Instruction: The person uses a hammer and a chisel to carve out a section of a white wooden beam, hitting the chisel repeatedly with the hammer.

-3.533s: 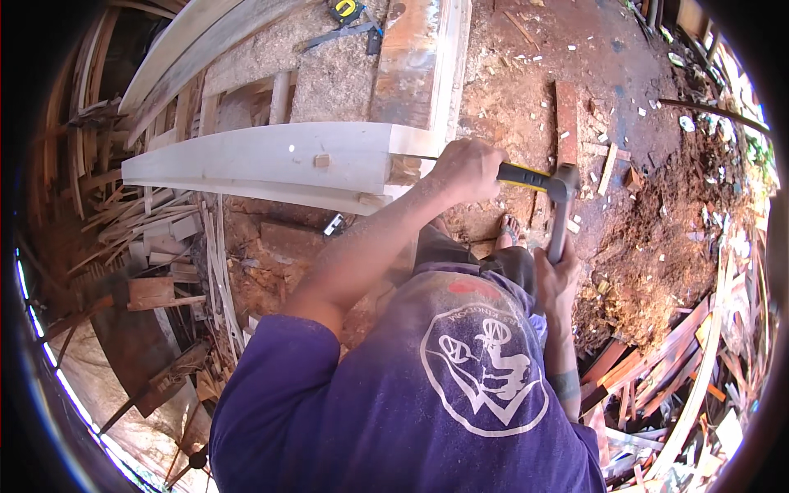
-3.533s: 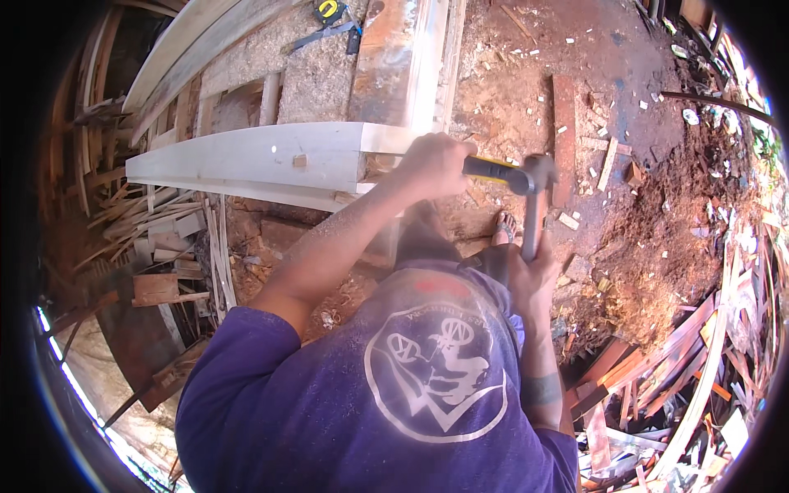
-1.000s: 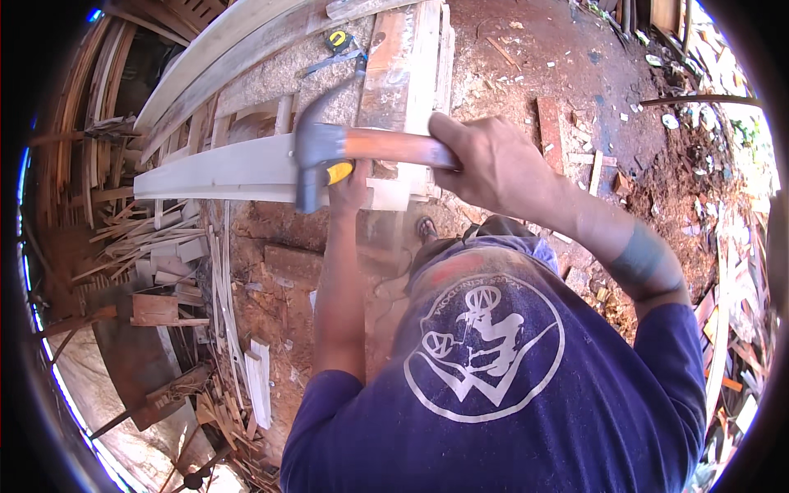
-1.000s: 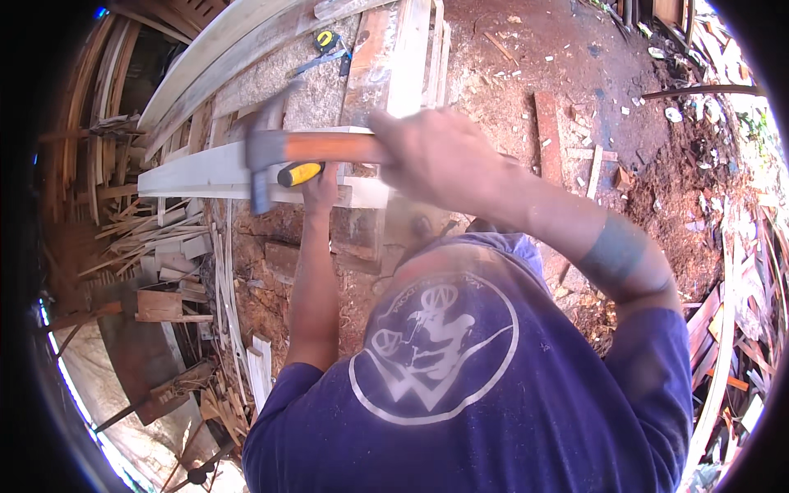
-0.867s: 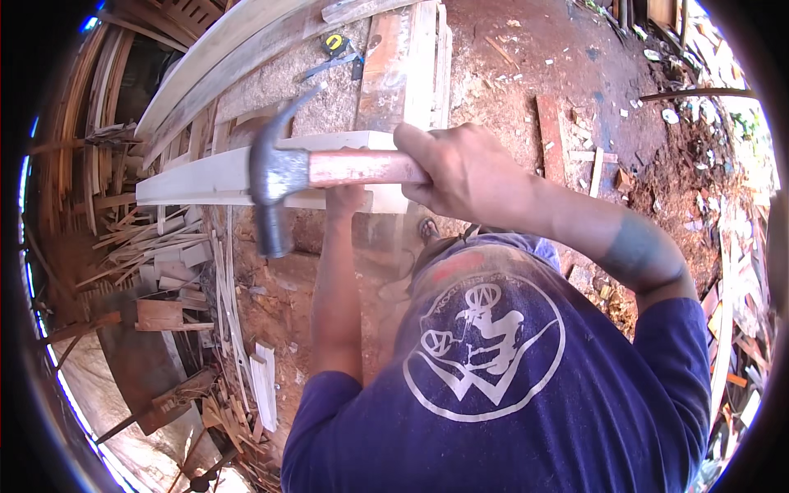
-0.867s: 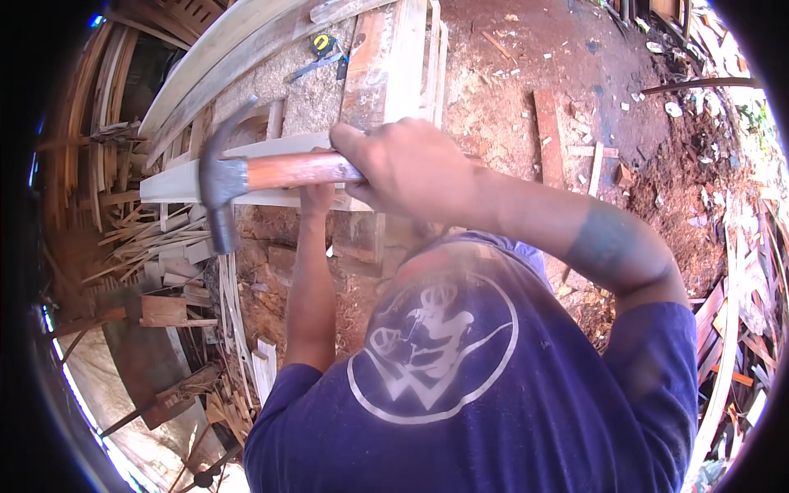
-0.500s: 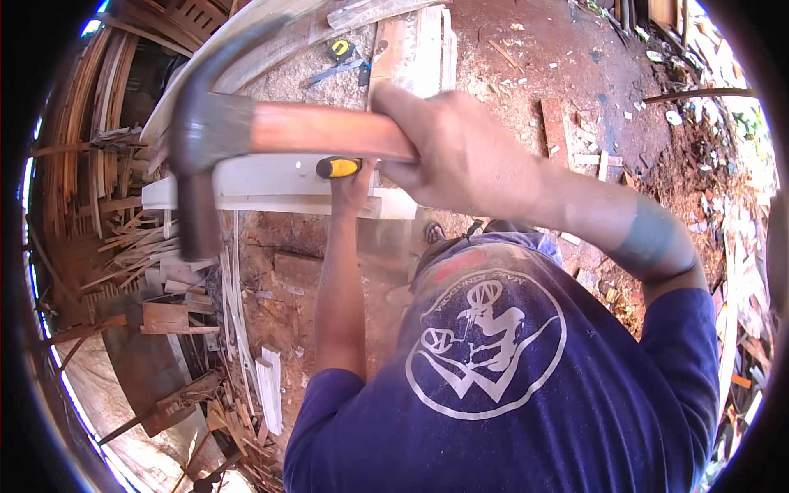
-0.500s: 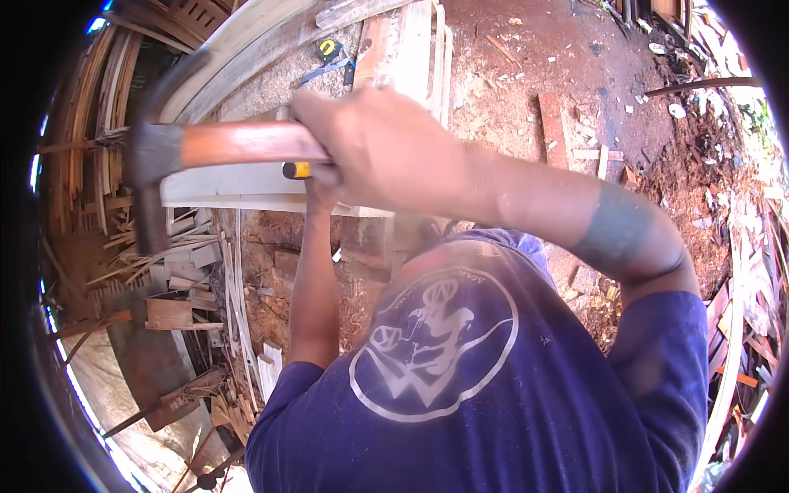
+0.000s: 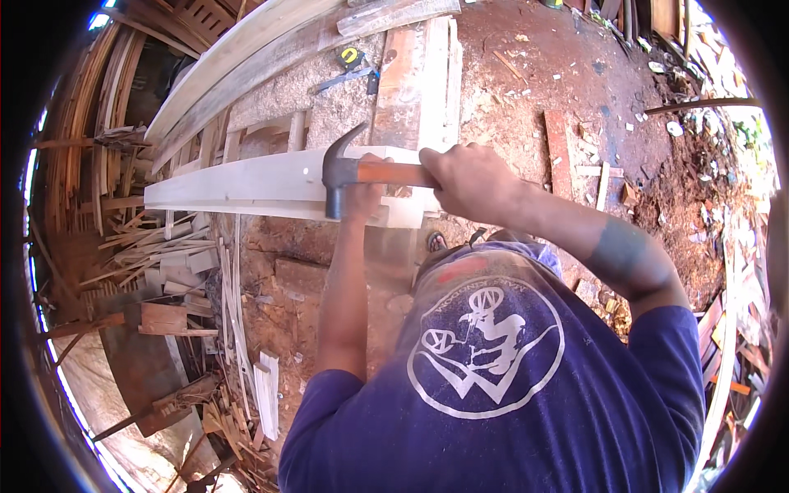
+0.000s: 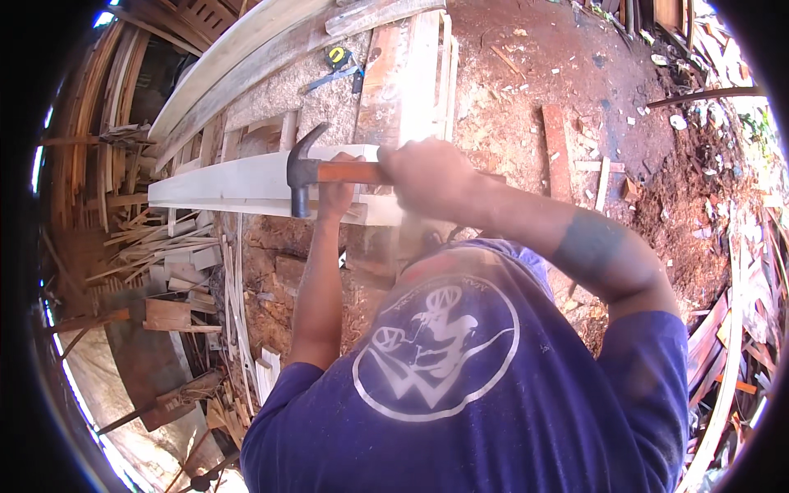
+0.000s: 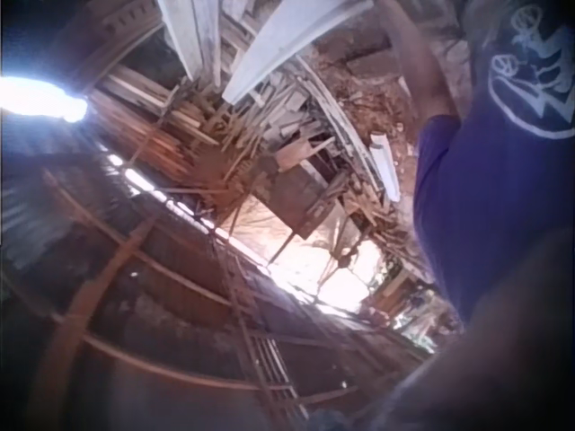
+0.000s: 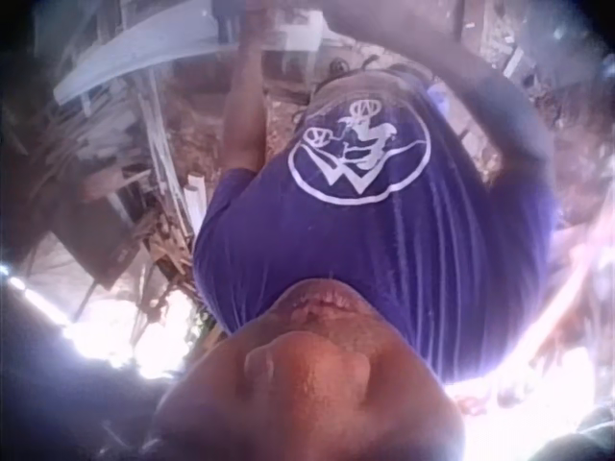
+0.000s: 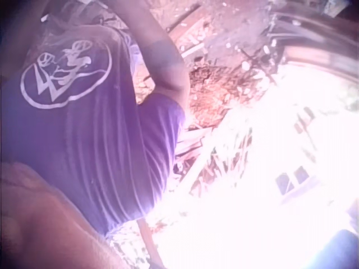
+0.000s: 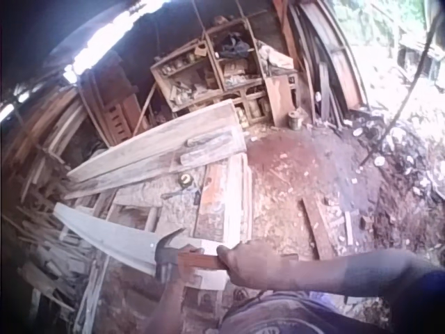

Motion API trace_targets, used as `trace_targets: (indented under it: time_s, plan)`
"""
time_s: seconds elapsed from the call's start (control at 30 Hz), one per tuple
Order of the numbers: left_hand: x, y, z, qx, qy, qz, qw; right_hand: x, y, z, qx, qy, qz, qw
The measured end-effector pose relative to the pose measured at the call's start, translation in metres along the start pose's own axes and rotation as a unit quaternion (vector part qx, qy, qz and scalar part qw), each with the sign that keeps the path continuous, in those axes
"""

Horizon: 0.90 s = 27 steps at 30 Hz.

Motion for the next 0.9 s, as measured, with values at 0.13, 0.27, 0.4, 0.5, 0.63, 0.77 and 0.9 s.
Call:
trace_targets:
  time_s: [0.13, 0.27, 0.4, 0.5, 0.63, 0.77, 0.9]
  plan:
    - [-0.002, -0.019, 0.001, 0.048, -0.192, -0.180, 0.964, -0.007, -0.009, -0.031, -0.070, 0.034, 0.055, 0.995]
    - [-0.007, -0.027, -0.035, -0.003, -0.088, -0.172, 0.981, 0.017, -0.038, -0.064, -0.209, 0.170, 0.028, 0.963]
    - [-0.002, -0.012, -0.006, 0.043, -0.273, -0.234, 0.932, 0.034, -0.051, -0.074, -0.242, 0.186, 0.010, 0.952]
    - [-0.003, -0.008, -0.001, 0.017, -0.275, -0.219, 0.936, 0.034, -0.071, -0.100, -0.297, 0.183, -0.036, 0.937]
    - [-0.017, -0.008, -0.045, -0.014, -0.180, -0.109, 0.978, 0.029, -0.088, -0.127, -0.345, 0.221, -0.038, 0.911]
    - [-0.069, 0.008, -0.097, -0.100, -0.100, -0.026, 0.990, 0.034, -0.092, -0.132, -0.362, 0.231, -0.059, 0.901]
    - [-0.071, -0.013, -0.114, -0.226, 0.001, -0.044, 0.973, 0.031, -0.100, -0.147, -0.394, 0.215, -0.069, 0.891]
Point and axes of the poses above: each hand's wrist, its own y-axis towards the middle knuckle, its own x-axis out of the back of the hand, z = x × y, the point moved 8 cm from there along y, towards the middle knuckle, and after that the axes turned 12 degrees about -x, right-handed, at the moved point
